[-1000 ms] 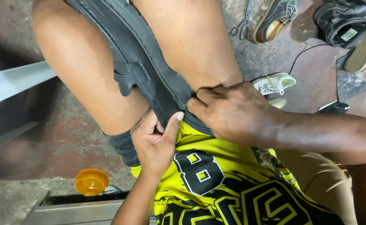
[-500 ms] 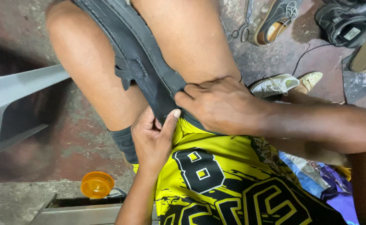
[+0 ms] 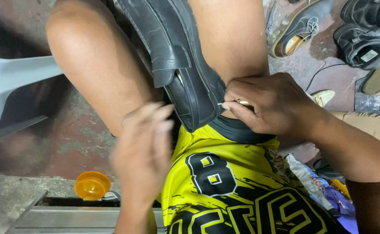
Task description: The person stitches the sole of a black leather shoe by hand using a needle and thread, pulling the thread through the material and tightening it at each stitch.
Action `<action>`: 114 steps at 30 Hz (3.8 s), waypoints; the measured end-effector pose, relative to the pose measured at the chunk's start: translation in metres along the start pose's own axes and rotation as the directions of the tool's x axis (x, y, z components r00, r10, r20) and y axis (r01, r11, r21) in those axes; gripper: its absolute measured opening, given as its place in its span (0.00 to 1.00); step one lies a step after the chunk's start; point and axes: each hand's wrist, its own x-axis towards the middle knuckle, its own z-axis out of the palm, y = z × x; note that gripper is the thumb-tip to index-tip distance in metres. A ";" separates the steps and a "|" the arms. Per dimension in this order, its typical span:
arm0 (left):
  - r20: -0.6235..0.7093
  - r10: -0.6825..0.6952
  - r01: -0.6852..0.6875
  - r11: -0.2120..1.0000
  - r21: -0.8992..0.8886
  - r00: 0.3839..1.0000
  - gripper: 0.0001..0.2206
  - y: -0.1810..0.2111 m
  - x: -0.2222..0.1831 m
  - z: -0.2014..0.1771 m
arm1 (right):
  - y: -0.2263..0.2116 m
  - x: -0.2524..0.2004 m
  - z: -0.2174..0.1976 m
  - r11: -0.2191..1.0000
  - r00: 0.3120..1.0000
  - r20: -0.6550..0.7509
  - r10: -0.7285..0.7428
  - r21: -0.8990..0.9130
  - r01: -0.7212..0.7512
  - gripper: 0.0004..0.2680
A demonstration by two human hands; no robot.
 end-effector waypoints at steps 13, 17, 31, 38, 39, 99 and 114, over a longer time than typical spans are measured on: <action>0.325 -0.278 0.354 0.059 -0.933 0.904 0.07 -0.042 -0.029 0.029 | 0.002 0.005 -0.002 0.994 0.992 0.119 0.035 0.099 -0.047 0.06; 0.383 -0.460 0.559 0.343 -0.755 0.801 0.09 -0.045 -0.027 0.041 | 0.000 0.006 -0.002 0.998 0.987 0.162 -0.012 0.056 0.003 0.05; 0.737 -0.160 0.491 0.832 -0.258 0.657 0.04 -0.032 0.014 0.034 | -0.012 -0.024 0.016 0.994 0.990 0.131 -0.046 -0.094 0.058 0.10; 0.809 -0.266 0.651 0.738 -0.180 0.525 0.04 -0.039 0.012 0.040 | -0.014 -0.022 0.010 0.994 0.980 0.192 -0.049 -0.085 0.066 0.15; 0.814 -0.263 0.651 0.738 -0.176 0.518 0.03 -0.042 0.010 0.040 | -0.014 -0.023 0.009 0.994 0.976 0.213 -0.041 -0.087 0.061 0.16; 0.208 0.133 -0.044 0.922 -0.384 0.969 0.05 -0.011 -0.014 0.043 | -0.006 -0.034 0.022 0.996 0.990 0.140 -0.002 -0.088 0.015 0.17; 0.413 -0.226 0.459 0.214 -0.862 0.882 0.11 -0.039 -0.027 0.043 | 0.089 -0.100 -0.008 0.445 0.760 -0.074 0.645 -0.772 -0.453 0.06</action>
